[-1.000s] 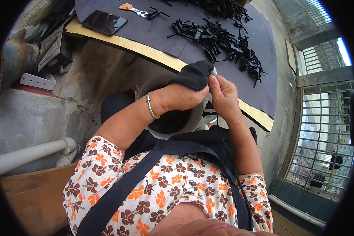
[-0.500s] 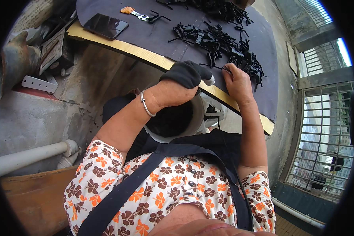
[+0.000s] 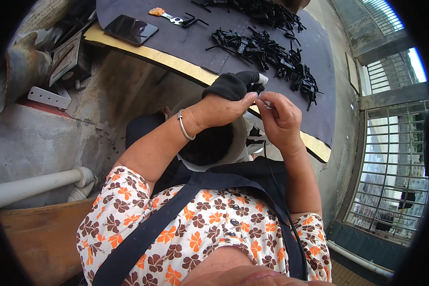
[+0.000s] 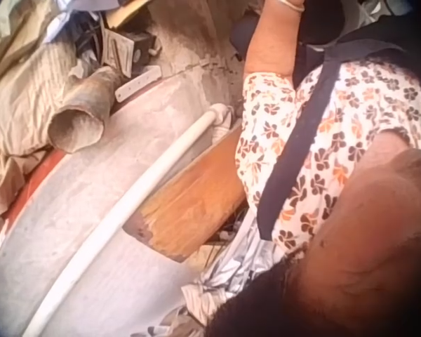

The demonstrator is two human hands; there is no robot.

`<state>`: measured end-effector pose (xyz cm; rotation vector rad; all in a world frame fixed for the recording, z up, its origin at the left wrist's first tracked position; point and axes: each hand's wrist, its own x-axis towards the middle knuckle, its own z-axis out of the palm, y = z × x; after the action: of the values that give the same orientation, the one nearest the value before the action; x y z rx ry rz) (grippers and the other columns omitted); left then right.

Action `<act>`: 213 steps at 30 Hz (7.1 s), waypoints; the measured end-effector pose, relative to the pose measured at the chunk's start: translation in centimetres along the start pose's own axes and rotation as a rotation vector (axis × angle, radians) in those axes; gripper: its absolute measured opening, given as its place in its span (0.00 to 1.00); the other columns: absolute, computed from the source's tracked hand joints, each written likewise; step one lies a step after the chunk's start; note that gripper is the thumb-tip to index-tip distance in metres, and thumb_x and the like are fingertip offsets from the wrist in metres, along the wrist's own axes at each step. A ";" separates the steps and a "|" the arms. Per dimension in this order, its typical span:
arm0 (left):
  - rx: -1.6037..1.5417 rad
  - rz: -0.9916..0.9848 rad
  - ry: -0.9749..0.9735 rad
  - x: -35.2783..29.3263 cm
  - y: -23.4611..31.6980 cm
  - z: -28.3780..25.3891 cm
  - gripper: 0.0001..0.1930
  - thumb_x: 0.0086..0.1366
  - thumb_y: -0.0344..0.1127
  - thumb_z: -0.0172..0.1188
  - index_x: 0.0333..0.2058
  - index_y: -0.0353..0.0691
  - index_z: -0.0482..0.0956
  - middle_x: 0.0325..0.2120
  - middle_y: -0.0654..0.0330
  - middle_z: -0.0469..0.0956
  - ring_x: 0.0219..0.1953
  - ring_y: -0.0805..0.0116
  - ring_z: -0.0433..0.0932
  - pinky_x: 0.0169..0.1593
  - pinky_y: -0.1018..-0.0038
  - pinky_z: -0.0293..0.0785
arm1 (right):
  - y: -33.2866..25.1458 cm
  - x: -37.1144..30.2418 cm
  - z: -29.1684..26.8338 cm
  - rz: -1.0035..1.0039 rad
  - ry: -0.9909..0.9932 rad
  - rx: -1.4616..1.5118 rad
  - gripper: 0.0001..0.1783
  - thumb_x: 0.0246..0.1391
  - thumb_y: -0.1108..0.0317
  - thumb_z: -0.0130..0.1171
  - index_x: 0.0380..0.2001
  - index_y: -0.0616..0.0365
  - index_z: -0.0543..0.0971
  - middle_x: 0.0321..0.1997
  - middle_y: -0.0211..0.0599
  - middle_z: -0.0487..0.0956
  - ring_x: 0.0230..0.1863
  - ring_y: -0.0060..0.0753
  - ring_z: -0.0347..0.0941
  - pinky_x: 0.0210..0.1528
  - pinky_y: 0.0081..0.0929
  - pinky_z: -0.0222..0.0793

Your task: Assembling small mechanical components by inserting metal pins into black plastic housings at a factory workstation.

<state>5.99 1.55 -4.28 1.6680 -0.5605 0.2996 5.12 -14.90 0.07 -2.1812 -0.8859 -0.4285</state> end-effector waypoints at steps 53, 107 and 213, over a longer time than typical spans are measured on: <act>-0.051 0.086 -0.072 -0.2 0.3 0.2 0.08 0.57 0.24 0.48 0.37 0.30 0.70 0.31 0.53 0.74 0.30 0.67 0.72 0.36 0.72 0.70 | 1.5 -0.7 1.1 0.478 -0.190 0.341 0.16 0.59 0.62 0.49 0.26 0.65 0.73 0.16 0.32 0.67 0.22 0.18 0.59 0.26 0.23 0.61; 0.034 0.148 0.176 -0.1 0.2 0.1 0.09 0.52 0.30 0.57 0.30 0.31 0.75 0.29 0.49 0.76 0.30 0.54 0.75 0.35 0.67 0.71 | 0.2 0.7 1.4 0.412 -0.076 0.161 0.14 0.58 0.66 0.51 0.22 0.64 0.70 0.15 0.35 0.65 0.18 0.21 0.56 0.21 0.24 0.57; 0.091 0.102 -0.014 0.0 0.1 0.0 0.14 0.58 0.26 0.51 0.43 0.27 0.72 0.33 0.50 0.78 0.33 0.65 0.77 0.39 0.73 0.72 | 1.3 -0.3 1.0 0.412 -0.113 0.200 0.13 0.60 0.65 0.49 0.26 0.64 0.72 0.20 0.19 0.66 0.24 0.12 0.56 0.25 0.14 0.55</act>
<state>5.90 1.52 -4.23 1.7337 -0.6519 0.3924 5.88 -14.99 -1.46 -2.1428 -0.4905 -0.0139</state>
